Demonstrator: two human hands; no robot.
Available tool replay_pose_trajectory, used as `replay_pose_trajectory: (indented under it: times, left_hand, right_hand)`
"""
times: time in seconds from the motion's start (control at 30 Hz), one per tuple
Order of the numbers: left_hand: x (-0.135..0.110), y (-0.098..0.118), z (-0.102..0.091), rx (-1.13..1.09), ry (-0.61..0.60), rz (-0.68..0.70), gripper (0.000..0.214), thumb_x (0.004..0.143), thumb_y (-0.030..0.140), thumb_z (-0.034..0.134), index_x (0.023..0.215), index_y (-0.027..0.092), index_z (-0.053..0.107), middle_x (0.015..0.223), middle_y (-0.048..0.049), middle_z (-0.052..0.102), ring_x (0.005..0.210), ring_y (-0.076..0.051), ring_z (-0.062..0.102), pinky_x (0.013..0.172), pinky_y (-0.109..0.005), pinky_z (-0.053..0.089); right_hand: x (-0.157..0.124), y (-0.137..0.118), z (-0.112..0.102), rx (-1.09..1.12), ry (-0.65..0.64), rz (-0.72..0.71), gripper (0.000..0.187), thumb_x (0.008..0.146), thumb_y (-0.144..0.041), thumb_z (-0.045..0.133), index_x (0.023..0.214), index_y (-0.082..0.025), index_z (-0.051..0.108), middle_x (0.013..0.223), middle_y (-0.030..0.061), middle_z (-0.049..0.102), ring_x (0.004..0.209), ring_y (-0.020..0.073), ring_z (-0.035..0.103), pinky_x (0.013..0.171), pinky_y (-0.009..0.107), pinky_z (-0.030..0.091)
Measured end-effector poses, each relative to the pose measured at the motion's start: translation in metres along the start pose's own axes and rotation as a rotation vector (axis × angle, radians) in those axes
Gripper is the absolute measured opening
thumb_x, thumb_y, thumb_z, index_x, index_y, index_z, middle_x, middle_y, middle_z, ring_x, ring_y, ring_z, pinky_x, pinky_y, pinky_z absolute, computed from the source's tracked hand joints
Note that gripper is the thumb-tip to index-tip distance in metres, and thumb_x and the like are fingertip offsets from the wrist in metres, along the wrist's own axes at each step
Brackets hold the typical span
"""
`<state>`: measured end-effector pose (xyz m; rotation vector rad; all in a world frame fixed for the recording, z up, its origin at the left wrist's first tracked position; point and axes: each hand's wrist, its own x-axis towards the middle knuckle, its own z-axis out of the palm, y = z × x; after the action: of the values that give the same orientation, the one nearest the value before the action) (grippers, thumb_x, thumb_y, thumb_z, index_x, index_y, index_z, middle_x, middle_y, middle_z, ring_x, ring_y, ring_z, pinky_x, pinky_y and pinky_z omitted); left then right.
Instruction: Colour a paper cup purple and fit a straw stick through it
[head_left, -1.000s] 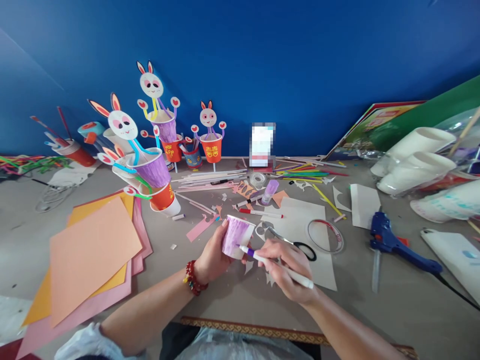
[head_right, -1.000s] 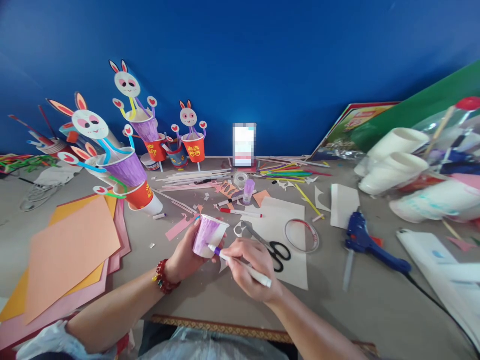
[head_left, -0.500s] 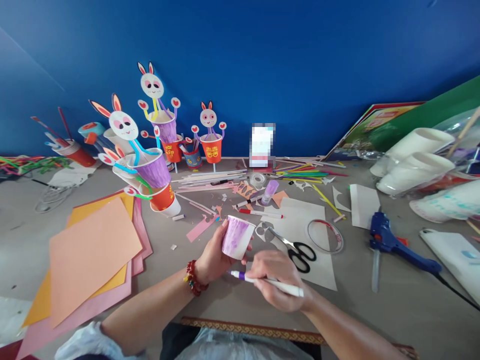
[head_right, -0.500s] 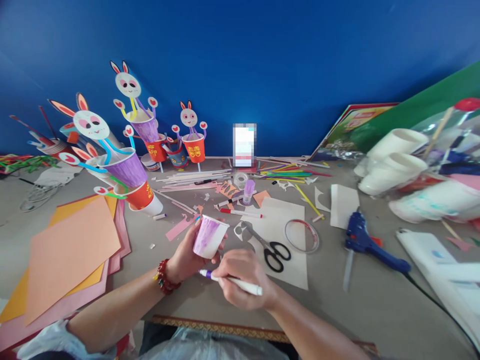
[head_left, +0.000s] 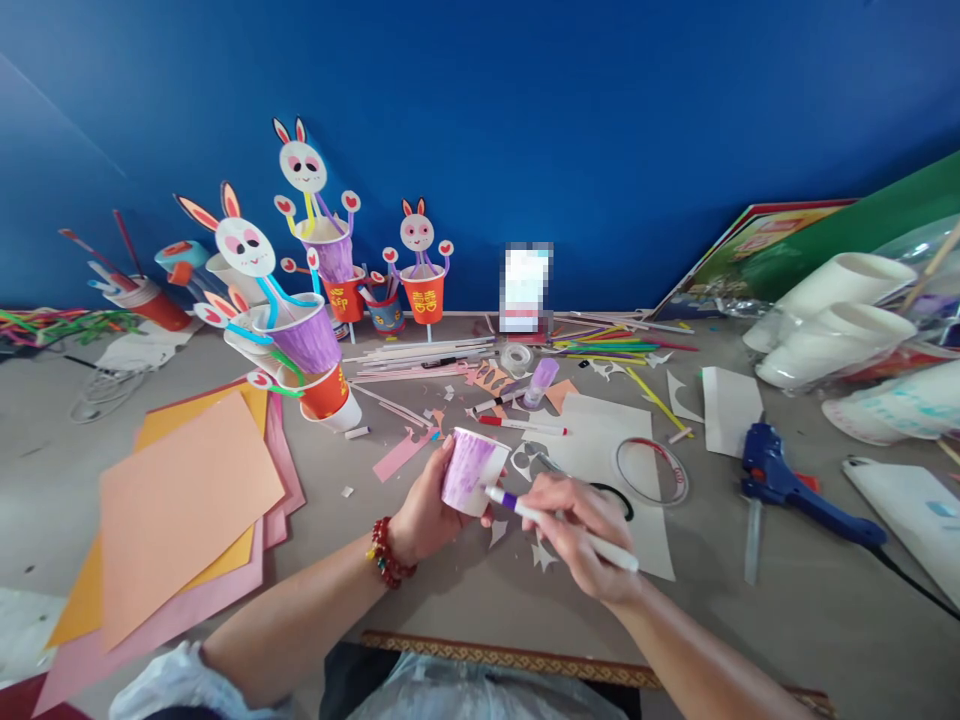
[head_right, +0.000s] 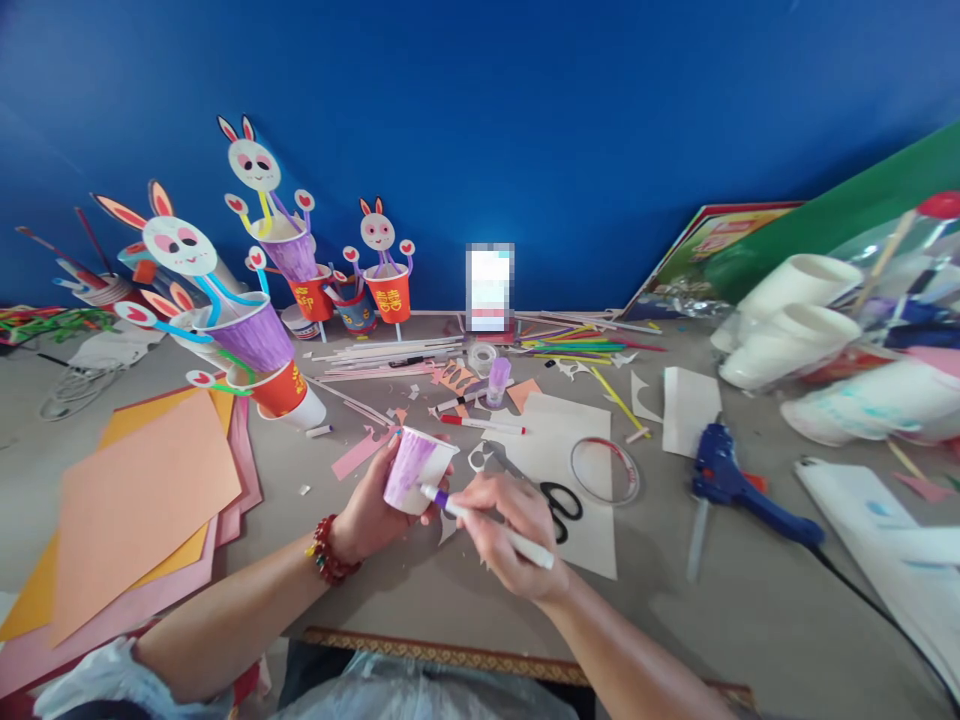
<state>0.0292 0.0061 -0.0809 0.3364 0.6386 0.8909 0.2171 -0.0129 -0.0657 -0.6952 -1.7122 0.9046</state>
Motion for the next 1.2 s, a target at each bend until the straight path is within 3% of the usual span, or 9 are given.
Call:
replay_pose_trajectory:
  times: [0.07,0.23,0.43,0.6,0.67,0.8,1.0,1.1,1.2]
  left_hand:
    - [0.0,0.0,0.0,0.009,-0.002,-0.005,0.051,0.095,0.054,0.043,0.11,0.011,0.066,0.089,-0.0126,0.07,0.066,-0.02,0.065,0.048,-0.027,0.051]
    - [0.0,0.001,-0.001,-0.019,0.006,-0.011,0.055,0.095,0.056,0.041,0.117,0.012,0.064,0.089,-0.0125,0.07,0.065,-0.019,0.065,0.049,-0.026,0.05]
    - [0.001,0.0,-0.003,0.004,-0.036,-0.035,0.055,0.094,0.058,0.042,0.111,0.011,0.065,0.082,-0.0119,0.069,0.064,-0.02,0.065,0.049,-0.026,0.049]
    - [0.0,0.001,-0.001,-0.05,-0.017,-0.031,0.055,0.094,0.056,0.043,0.121,0.012,0.063,0.091,-0.0123,0.07,0.067,-0.02,0.065,0.048,-0.026,0.049]
    - [0.0,0.002,0.0,-0.048,-0.029,-0.037,0.056,0.094,0.057,0.043,0.12,0.011,0.063,0.089,-0.0124,0.07,0.064,-0.02,0.065,0.048,-0.026,0.05]
    - [0.001,0.002,0.0,-0.044,-0.05,-0.041,0.054,0.095,0.054,0.041,0.114,0.01,0.066,0.083,-0.0118,0.068,0.068,-0.021,0.065,0.047,-0.027,0.05]
    - [0.001,0.002,-0.001,-0.094,-0.064,-0.02,0.057,0.093,0.057,0.045,0.123,0.011,0.062,0.092,-0.0122,0.068,0.071,-0.02,0.064,0.048,-0.025,0.049]
    - [-0.002,0.002,-0.002,-0.08,-0.114,0.023,0.065,0.088,0.064,0.051,0.126,0.013,0.061,0.099,-0.0128,0.069,0.074,-0.02,0.065,0.049,-0.025,0.049]
    - [-0.005,0.001,-0.005,-0.026,-0.142,0.032,0.063,0.084,0.06,0.061,0.129,0.015,0.06,0.096,-0.0113,0.07,0.071,-0.019,0.065,0.053,-0.026,0.051]
  right_hand:
    - [0.001,0.0,-0.002,-0.031,0.038,0.041,0.018,0.09,-0.011,0.052,0.096,-0.02,0.066,0.071,0.0014,0.066,0.056,0.0137,0.059,0.052,0.026,0.045]
    - [0.003,-0.003,0.003,0.06,-0.144,-0.088,0.015,0.087,-0.014,0.052,0.087,-0.02,0.066,0.059,-0.0005,0.063,0.052,0.0141,0.058,0.053,0.027,0.044]
    - [-0.001,0.0,-0.003,-0.026,0.066,0.116,0.018,0.091,-0.012,0.051,0.099,-0.021,0.065,0.075,0.0011,0.067,0.055,0.0126,0.059,0.053,0.026,0.045]
    - [0.001,-0.003,0.003,0.067,-0.152,-0.056,0.016,0.086,-0.013,0.052,0.087,-0.021,0.066,0.061,0.0002,0.064,0.054,0.0147,0.057,0.054,0.028,0.044]
    - [-0.001,-0.002,0.002,0.066,-0.099,-0.039,0.017,0.087,-0.012,0.052,0.091,-0.021,0.066,0.064,0.0006,0.065,0.055,0.0145,0.057,0.053,0.028,0.044]
    - [-0.004,0.004,-0.004,0.017,0.071,0.152,0.019,0.092,-0.012,0.051,0.1,-0.021,0.065,0.077,0.0021,0.067,0.056,0.0122,0.058,0.053,0.026,0.044]
    - [-0.002,0.003,0.002,0.134,-0.188,0.006,0.013,0.087,-0.014,0.055,0.085,-0.019,0.067,0.06,-0.0004,0.064,0.055,0.0131,0.059,0.055,0.027,0.044]
    - [-0.005,0.002,-0.001,0.169,-0.074,0.083,0.015,0.091,-0.015,0.052,0.092,-0.02,0.067,0.062,-0.0008,0.064,0.053,0.0118,0.057,0.052,0.025,0.044]
    - [-0.007,0.002,-0.005,0.161,0.005,0.16,0.015,0.094,-0.017,0.051,0.098,-0.021,0.065,0.065,-0.0007,0.064,0.052,0.0117,0.056,0.049,0.024,0.043]
